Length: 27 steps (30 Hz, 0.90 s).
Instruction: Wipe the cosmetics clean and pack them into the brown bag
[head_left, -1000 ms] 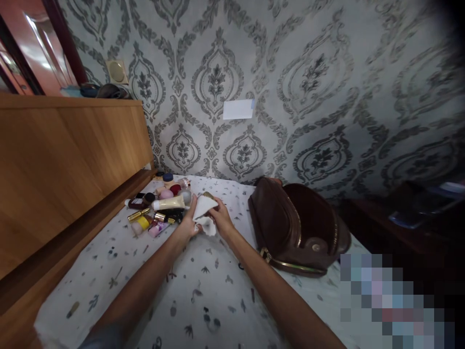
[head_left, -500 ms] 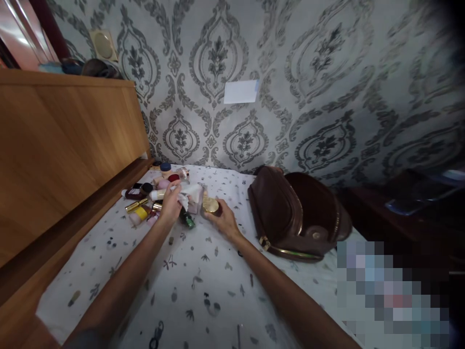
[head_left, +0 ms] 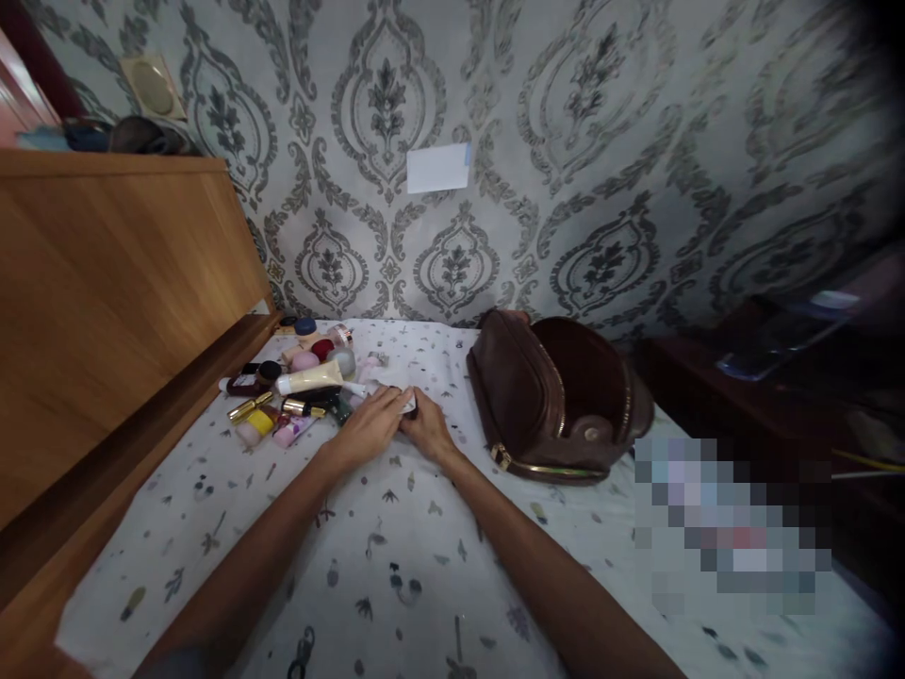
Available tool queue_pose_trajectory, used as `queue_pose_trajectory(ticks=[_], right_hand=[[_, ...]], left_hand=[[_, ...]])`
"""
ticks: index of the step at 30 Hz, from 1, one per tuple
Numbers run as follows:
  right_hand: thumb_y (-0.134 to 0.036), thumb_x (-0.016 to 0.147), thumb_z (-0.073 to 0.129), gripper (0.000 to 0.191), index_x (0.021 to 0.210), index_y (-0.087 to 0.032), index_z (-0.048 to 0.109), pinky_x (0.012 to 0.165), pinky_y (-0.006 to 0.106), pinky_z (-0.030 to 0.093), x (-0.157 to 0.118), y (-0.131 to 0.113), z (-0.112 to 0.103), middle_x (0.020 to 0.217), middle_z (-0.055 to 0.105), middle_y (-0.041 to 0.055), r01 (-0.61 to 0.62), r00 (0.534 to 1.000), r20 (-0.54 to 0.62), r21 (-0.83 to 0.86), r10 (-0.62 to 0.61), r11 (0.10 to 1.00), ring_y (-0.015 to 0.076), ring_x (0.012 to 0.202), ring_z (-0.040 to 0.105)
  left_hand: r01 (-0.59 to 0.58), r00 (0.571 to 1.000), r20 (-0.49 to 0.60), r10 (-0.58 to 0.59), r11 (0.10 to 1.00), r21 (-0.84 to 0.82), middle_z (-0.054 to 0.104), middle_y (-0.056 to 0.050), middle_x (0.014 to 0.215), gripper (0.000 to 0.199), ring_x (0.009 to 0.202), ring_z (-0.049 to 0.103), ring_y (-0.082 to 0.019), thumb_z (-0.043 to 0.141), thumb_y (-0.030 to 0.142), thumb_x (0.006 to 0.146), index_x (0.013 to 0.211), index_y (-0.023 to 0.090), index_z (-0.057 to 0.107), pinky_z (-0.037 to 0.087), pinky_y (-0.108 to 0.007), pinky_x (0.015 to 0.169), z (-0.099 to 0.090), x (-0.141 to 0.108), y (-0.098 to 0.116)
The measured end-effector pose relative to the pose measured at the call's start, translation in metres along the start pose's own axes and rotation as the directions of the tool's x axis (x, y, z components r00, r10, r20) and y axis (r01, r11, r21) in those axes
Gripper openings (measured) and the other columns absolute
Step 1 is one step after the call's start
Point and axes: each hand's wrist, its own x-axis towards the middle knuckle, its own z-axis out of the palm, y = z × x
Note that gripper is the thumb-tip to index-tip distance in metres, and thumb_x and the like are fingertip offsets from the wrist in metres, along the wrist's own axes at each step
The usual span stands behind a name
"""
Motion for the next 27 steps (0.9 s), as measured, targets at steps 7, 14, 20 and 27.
queue_pose_trajectory(ticks=[7,14,20,27], right_hand=[[-0.024,0.066,0.064,0.024,0.089,-0.019,0.058,0.075,0.032,0.048,0.001,0.002,0.001,0.086,0.068,0.0030,0.027,0.999,-0.019,0.044,-0.026,0.999,0.0209,0.078,0.059],[-0.028,0.069,0.067,0.040,0.108,-0.019,0.059,0.081,0.032,0.049,0.000,-0.005,-0.002,0.100,0.069,0.0035,0.060,0.998,0.004,0.158,-0.061,0.986,0.0204,0.088,0.062],[-0.033,0.069,0.070,0.039,0.104,-0.017,0.060,0.076,0.030,0.050,-0.023,-0.019,-0.016,0.094,0.069,0.0027,0.066,0.989,0.115,0.238,-0.096,0.969,0.0189,0.083,0.063],[-0.029,0.069,0.073,0.040,0.106,-0.019,0.060,0.078,0.031,0.049,-0.089,-0.040,-0.035,0.095,0.068,0.0018,0.020,0.979,0.193,0.202,-0.060,0.979,0.0192,0.086,0.062]], left_hand=[[0.119,0.990,0.045,-0.133,0.964,0.237,0.050,-0.017,0.132,0.051,0.126,0.048,-0.029,0.046,0.027,0.096,0.144,0.014,0.036,0.045,-0.045,0.103,0.006,0.017,-0.002],[0.242,0.967,0.005,-0.254,0.929,0.281,0.055,-0.015,0.121,0.052,0.115,0.057,-0.029,0.051,0.041,0.095,0.139,0.015,0.038,0.049,-0.042,0.092,0.000,0.018,-0.002],[0.267,0.959,0.015,-0.283,0.920,0.286,0.060,-0.013,0.112,0.043,0.105,0.061,-0.027,0.050,0.047,0.095,0.124,0.015,0.051,0.050,-0.039,0.090,-0.018,0.001,0.028],[0.237,0.966,0.034,-0.255,0.933,0.271,0.060,-0.009,0.102,0.044,0.097,0.062,-0.026,0.047,0.055,0.094,0.116,0.017,0.052,0.052,-0.037,0.081,-0.020,-0.045,0.079]])
